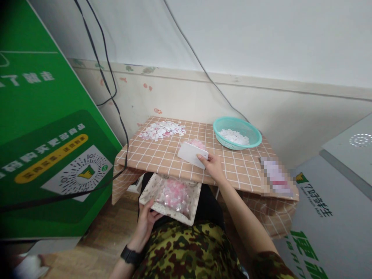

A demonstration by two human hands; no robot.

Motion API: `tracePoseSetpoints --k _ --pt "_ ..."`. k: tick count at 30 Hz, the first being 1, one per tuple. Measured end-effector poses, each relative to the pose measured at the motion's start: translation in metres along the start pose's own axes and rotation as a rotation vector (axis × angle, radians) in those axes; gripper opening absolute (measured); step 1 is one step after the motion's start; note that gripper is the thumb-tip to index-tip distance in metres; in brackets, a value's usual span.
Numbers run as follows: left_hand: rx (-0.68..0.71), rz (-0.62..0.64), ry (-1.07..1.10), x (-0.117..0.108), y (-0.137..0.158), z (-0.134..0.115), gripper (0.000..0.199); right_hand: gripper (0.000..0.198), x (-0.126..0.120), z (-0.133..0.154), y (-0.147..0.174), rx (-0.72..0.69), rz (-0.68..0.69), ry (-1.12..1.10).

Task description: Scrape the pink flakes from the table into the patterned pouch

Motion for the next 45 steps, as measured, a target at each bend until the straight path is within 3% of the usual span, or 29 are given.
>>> tracePoseSetpoints --k 7,14,20,28,34,41,43,45 --pt "0.021 0.029 0.003 0.003 0.002 -0.002 0.060 0.048 -0.033 0.005 -0.001 -0.019 -0.061 0.041" --pt "-0.002 0.019 0.003 0.001 -0.003 0.003 0.058 0.051 -0.002 0.000 0.002 0.058 0.069 0.008" --pt "0.025 0.011 -0.001 0.001 0.000 -0.001 0.057 0.051 0.000 0.000 -0.005 0.030 0.034 -0.019" --pt "0.025 -0.007 0.011 0.005 0.007 -0.007 0.059 0.047 0.026 0.006 0.010 0.020 0.148 0.004" --pt "0.031 -0.013 0.008 0.005 0.009 -0.008 0.059 0.049 0.019 -0.001 0.015 0.046 0.039 -0.037" --pt "0.024 -0.017 0.007 0.004 0.007 -0.006 0.059 0.045 0.046 0.009 0.045 0.144 0.258 -0.059" --pt "0.026 -0.015 0.011 0.003 0.006 -0.005 0.058 0.045 0.037 0.010 0.045 0.128 0.208 -0.066" --pt "0.025 -0.017 0.012 0.003 0.006 -0.004 0.057 0.048 0.016 0.010 0.039 0.082 0.058 -0.060"
Point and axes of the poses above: each hand's wrist, its own y-axis away from the middle knuckle, its own x-axis out of the palm, z = x × y, the point moved 6 cm from there along -y, towards the middle knuckle, and after that the axes turned 13 degrees about -y, right-handed, at the moved point
